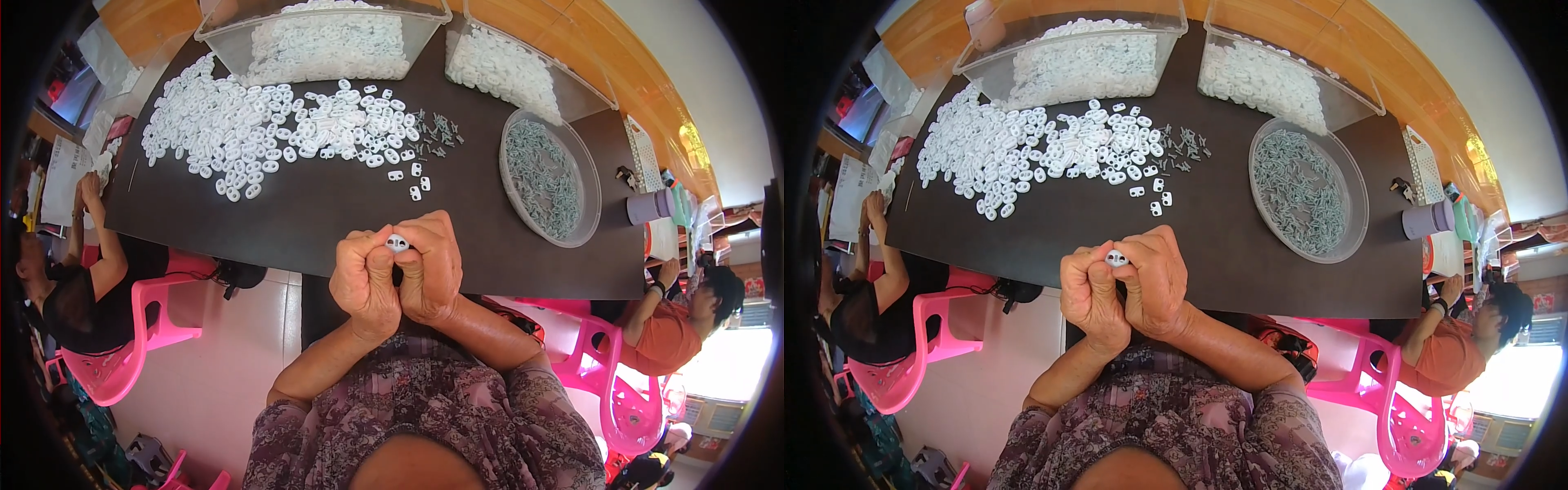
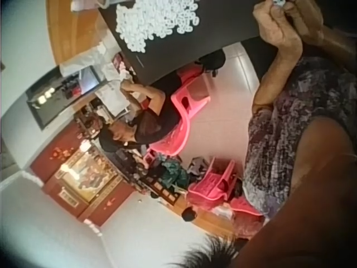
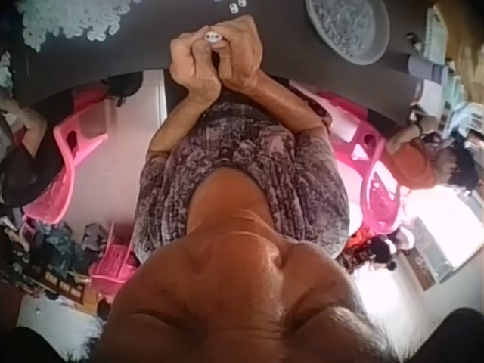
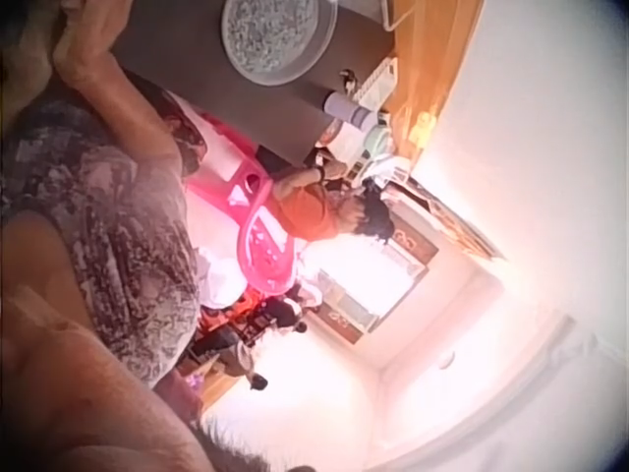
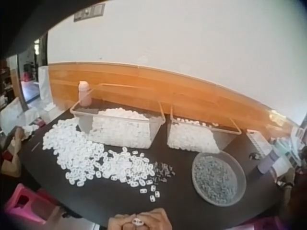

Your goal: Assemble small white plastic components with tiny metal parts at a workbench.

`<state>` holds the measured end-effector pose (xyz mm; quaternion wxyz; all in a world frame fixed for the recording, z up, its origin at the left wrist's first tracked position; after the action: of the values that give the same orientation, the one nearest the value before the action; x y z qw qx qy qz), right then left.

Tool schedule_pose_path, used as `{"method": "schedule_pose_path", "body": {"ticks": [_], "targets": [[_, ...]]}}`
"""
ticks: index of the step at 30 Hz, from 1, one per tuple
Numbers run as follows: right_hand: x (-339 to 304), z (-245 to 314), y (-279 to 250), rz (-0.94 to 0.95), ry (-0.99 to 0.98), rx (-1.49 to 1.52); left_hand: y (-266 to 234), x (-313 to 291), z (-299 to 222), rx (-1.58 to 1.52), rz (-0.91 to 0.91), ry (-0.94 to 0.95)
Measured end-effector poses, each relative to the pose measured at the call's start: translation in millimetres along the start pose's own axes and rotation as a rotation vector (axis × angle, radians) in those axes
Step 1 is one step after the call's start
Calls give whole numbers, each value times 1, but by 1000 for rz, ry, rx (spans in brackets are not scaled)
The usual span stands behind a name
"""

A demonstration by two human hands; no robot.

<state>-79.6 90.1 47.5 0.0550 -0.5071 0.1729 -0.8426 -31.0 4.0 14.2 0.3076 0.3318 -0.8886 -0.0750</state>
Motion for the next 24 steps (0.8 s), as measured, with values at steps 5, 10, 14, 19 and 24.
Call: {"method": "schedule_pose_path", "body": {"ticks": [5,10,14,19,24], "targets": [[-3,-3,1,24,32,6,0,4,-1,76,24,10],[3,7,0,29,-11,-8,-1,1,-4,-57,-18,-41],[2,9,-3,32,5,11,1,-2,-9,-110,-4,-69],[-1,9,-5,29,-49,5,0,-3,-13,-107,21,-37],[0,9,-5,41,-54,21,-3,-3,-14,-19,25,32]]}}
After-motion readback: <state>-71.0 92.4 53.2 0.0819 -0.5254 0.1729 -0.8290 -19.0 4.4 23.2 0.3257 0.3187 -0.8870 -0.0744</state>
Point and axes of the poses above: each hand's wrist, its own x-axis towards the middle knuckle, its own y-axis out of the palm, z = x × y, the point moved 5 cm from there along x, towards the middle knuckle, and after that the axes turned 9 degrees about -x, right-handed, at the moved point
